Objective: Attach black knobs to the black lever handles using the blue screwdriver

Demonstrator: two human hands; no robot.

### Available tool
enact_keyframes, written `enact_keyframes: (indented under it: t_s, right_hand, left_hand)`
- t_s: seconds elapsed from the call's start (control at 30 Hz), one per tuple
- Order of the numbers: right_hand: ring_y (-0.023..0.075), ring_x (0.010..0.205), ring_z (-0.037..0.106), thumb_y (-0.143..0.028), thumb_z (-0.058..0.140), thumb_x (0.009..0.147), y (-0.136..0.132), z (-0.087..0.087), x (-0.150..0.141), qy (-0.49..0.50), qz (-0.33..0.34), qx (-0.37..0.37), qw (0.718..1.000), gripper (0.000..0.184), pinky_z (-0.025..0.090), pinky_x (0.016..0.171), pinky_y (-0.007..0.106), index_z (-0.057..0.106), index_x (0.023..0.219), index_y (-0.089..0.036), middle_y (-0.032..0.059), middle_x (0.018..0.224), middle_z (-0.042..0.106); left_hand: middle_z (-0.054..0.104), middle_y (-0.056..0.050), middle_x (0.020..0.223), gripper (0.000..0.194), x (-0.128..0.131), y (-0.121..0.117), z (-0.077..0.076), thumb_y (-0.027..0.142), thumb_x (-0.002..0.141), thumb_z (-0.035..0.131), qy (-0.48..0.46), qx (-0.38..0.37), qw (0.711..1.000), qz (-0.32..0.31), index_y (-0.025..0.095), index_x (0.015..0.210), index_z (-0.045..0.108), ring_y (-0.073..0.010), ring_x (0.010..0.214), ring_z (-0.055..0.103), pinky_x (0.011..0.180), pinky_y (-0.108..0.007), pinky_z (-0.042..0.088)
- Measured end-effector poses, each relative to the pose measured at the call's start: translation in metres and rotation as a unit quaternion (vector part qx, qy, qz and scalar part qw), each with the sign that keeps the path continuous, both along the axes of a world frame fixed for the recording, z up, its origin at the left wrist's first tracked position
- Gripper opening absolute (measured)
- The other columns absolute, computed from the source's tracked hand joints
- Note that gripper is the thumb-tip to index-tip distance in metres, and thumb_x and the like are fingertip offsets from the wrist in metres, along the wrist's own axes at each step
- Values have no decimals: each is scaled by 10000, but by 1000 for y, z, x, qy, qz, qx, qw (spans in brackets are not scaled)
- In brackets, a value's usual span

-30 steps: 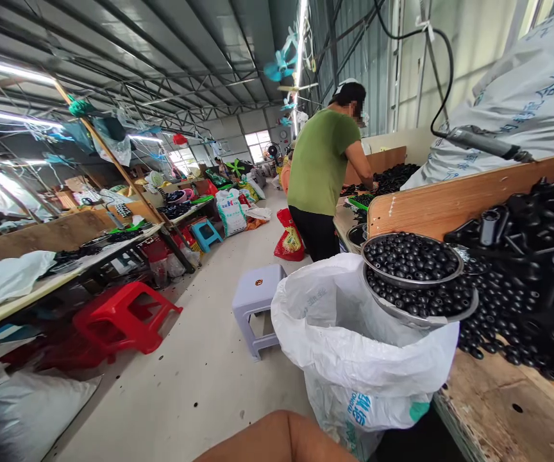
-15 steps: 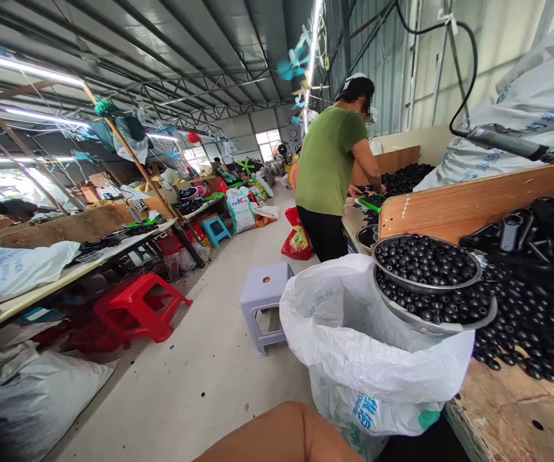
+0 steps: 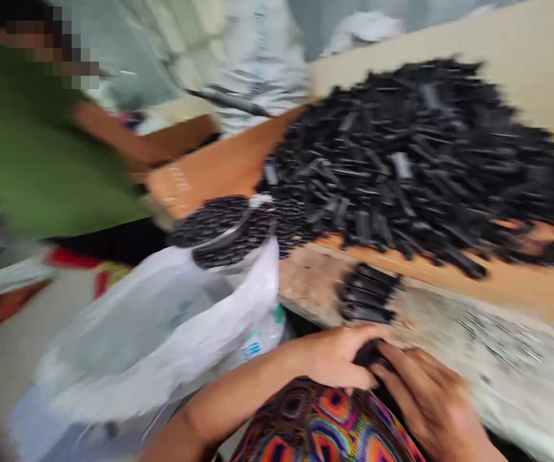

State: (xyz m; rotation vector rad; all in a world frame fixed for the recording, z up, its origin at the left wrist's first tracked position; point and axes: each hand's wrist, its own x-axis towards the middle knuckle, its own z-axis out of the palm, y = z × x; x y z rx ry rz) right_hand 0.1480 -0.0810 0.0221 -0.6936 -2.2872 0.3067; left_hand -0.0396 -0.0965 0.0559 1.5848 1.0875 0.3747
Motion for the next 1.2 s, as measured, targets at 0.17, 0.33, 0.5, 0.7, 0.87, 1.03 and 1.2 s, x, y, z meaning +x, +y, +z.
enact_keyframes:
  t_s: [0.17,0.33,0.5,0.7,0.87,1.03,1.2]
  right_hand:
    - [154,591,598,-341,430,913,4,-2,19,-99,-148,-91,980,256,443,568,262,611,904,-159,53,689,631]
    - [173,673,616,-316,487,881,14,7,6,-181,-162,-220,945,206,421,608,254,632,850,-173,58,731,650]
    - [163,675,609,-313,498,873,28,4,-15,-211,-150,-250,933,204,385,608,238,630,832,-163,54,731,660]
    - [188,730,609,-272,449,897,41,9,-21,-279,-106,-210,931,230,359,605,262,647,848,-166,74,825,672]
    - [166,676,591,-257,496,869,40,6,-16,-222,-152,-211,940,181,374,603,247,623,796,-150,54,728,643]
    - [169,713,593,-277,517,867,34,6,-1,-177,-139,-208,952,165,419,635,246,618,891,-149,61,765,638]
    - [163,726,584,-229,458,899,34,-4,37,-70,-257,-91,960,171,455,679,267,605,931,-147,70,805,647]
  left_hand:
    - [575,-52,1177,609,-9,17,4,351,745,592,127,154,977,70,239,1308,387,-215,1047,557,921,-352,442]
    - [268,-110,1460,819,-18,27,-3,423,701,620,252,255,932,59,154,1384,258,-245,1333,250,1092,-407,246]
    - [90,-142,1503,1148,-15,45,-16,572,542,684,349,295,889,-20,108,1419,104,-294,1377,30,1101,-506,137]
    - [108,-174,1494,1157,-5,68,-28,657,531,626,382,320,866,-45,76,1408,142,-312,1374,17,1093,-531,83]
    - [101,-153,1500,1090,-5,80,-35,650,564,607,382,324,863,-72,108,1406,177,-324,1372,39,1077,-564,82]
    - [175,-167,1483,937,-5,77,-37,663,635,549,386,359,847,-66,113,1357,320,-345,1366,70,1066,-591,80]
    - [161,-182,1480,873,0,63,-34,629,750,450,393,415,819,-43,65,1386,251,-330,1369,67,1073,-579,89]
